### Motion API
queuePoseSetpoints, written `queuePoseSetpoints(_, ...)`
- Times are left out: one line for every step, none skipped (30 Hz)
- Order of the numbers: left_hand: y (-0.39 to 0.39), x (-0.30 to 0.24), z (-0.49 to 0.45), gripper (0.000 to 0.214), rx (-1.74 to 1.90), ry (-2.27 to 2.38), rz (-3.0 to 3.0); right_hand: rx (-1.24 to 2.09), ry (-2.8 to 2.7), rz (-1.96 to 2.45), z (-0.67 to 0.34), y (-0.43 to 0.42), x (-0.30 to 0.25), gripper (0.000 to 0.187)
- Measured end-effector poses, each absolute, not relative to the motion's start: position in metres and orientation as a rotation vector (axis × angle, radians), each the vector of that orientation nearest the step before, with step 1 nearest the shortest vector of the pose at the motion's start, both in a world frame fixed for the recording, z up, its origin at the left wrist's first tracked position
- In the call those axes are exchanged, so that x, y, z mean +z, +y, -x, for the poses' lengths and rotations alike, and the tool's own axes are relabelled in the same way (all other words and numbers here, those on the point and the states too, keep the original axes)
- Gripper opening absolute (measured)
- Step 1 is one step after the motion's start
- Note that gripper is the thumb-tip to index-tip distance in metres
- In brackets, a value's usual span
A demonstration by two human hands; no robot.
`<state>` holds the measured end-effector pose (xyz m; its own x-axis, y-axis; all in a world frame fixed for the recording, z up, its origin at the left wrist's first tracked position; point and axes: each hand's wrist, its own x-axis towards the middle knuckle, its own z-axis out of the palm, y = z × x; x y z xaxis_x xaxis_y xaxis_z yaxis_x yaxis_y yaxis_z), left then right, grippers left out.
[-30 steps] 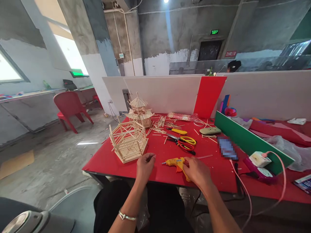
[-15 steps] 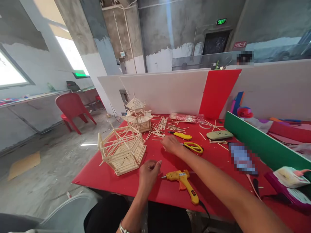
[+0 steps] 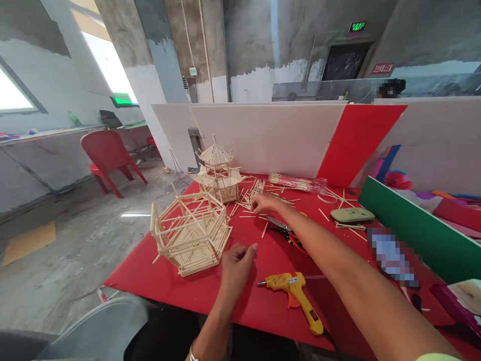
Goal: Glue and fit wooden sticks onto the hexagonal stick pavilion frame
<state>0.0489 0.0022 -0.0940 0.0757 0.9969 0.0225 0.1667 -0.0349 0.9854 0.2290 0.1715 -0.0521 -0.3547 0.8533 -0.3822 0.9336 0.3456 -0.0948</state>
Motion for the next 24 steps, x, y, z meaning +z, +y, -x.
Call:
queuePoseSetpoints(0.002,-0.095,-0.049,0.045,1.085,1.267,-1.366,-0.453,2.351,-1.608,-0.232,0.172,-0.051,0.036)
queuePoseSetpoints(0.001,-0.097,-0.05,0.046,1.081,1.27,-1.347,-0.459,2.345,-1.626,-0.233,0.172,-0.051,0.036)
queuePoseSetpoints(0.001,-0.098,-0.051,0.046,1.079,1.271,-1.331,-0.456,2.327,-1.653,-0.232,0.171,-0.052,0.036)
queuePoseSetpoints(0.0,-0.099,-0.052,0.046,1.079,1.27,-1.32,-0.448,2.304,-1.686,-0.23,0.169,-0.055,0.036)
queuePoseSetpoints(-0.001,-0.1,-0.052,0.045,1.083,1.267,-1.317,-0.437,2.281,-1.723,-0.227,0.167,-0.058,0.036)
queuePoseSetpoints(-0.002,-0.1,-0.053,0.044,1.089,1.26,-1.321,-0.43,2.262,-1.761,-0.224,0.165,-0.062,0.036)
queuePoseSetpoints(-0.004,-0.101,-0.053,0.044,1.095,1.252,-1.328,-0.429,2.253,-1.798,-0.22,0.163,-0.066,0.037)
queuePoseSetpoints(-0.005,-0.101,-0.053,0.043,1.103,1.244,-1.337,-0.439,2.254,-1.831,-0.217,0.162,-0.07,0.038)
queuePoseSetpoints(-0.006,-0.101,-0.053,0.043,1.108,1.241,-1.346,-0.461,2.264,-1.862,-0.215,0.162,-0.071,0.038)
queuePoseSetpoints(-0.007,-0.101,-0.052,0.043,1.109,1.241,-1.356,-0.493,2.281,-1.893,-0.213,0.162,-0.072,0.038)
queuePoseSetpoints(-0.008,-0.101,-0.052,0.043,1.108,1.243,-1.363,-0.537,2.303,-1.923,-0.214,0.164,-0.07,0.038)
queuePoseSetpoints(-0.009,-0.101,-0.051,0.043,1.108,1.246,-1.368,-0.594,2.33,-1.953,-0.215,0.167,-0.066,0.038)
queuePoseSetpoints(-0.009,-0.101,-0.05,0.043,1.109,1.251,-1.37,-0.666,2.364,-1.979,-0.218,0.17,-0.061,0.037)
queuePoseSetpoints(-0.009,-0.1,-0.049,0.043,1.112,1.253,-1.364,-0.755,2.401,-2.003,-0.221,0.173,-0.055,0.036)
queuePoseSetpoints(-0.009,-0.099,-0.049,0.043,1.117,1.254,-1.351,-0.86,2.443,-2.024,-0.225,0.175,-0.048,0.034)
queuePoseSetpoints(-0.009,-0.098,-0.049,0.044,1.125,1.254,-1.332,-0.98,2.488,-2.041,-0.229,0.176,-0.04,0.032)
queuePoseSetpoints(-0.008,-0.097,-0.049,0.045,1.13,1.253,-1.309,-1.113,2.533,-2.056,-0.233,0.176,-0.033,0.03)
queuePoseSetpoints(-0.008,-0.097,-0.049,0.045,1.132,1.25,-1.279,-1.257,2.572,-2.066,-0.236,0.174,-0.026,0.027)
queuePoseSetpoints(-0.007,-0.096,-0.05,0.044,1.137,1.245,-1.241,-1.407,2.601,-2.069,-0.239,0.171,-0.02,0.025)
queuePoseSetpoints(-0.006,-0.095,-0.051,0.043,1.142,1.241,-1.196,-1.56,2.617,-2.067,-0.24,0.165,-0.015,0.023)
queuePoseSetpoints(-0.006,-0.094,-0.052,0.043,1.146,1.238,-1.142,-1.711,2.62,-2.057,-0.241,0.158,-0.012,0.022)
queuePoseSetpoints(-0.006,-0.092,-0.054,0.046,1.151,1.231,-1.085,-1.858,2.611,-2.042,-0.24,0.149,-0.01,0.023)
queuePoseSetpoints(-0.007,-0.09,-0.055,0.051,1.159,1.217,-1.03,-1.999,2.593,-2.024,-0.239,0.14,-0.009,0.025)
queuePoseSetpoints(-0.009,-0.088,-0.057,0.055,1.175,1.194,-0.98,-2.134,2.57,-2.003,-0.236,0.129,-0.01,0.027)
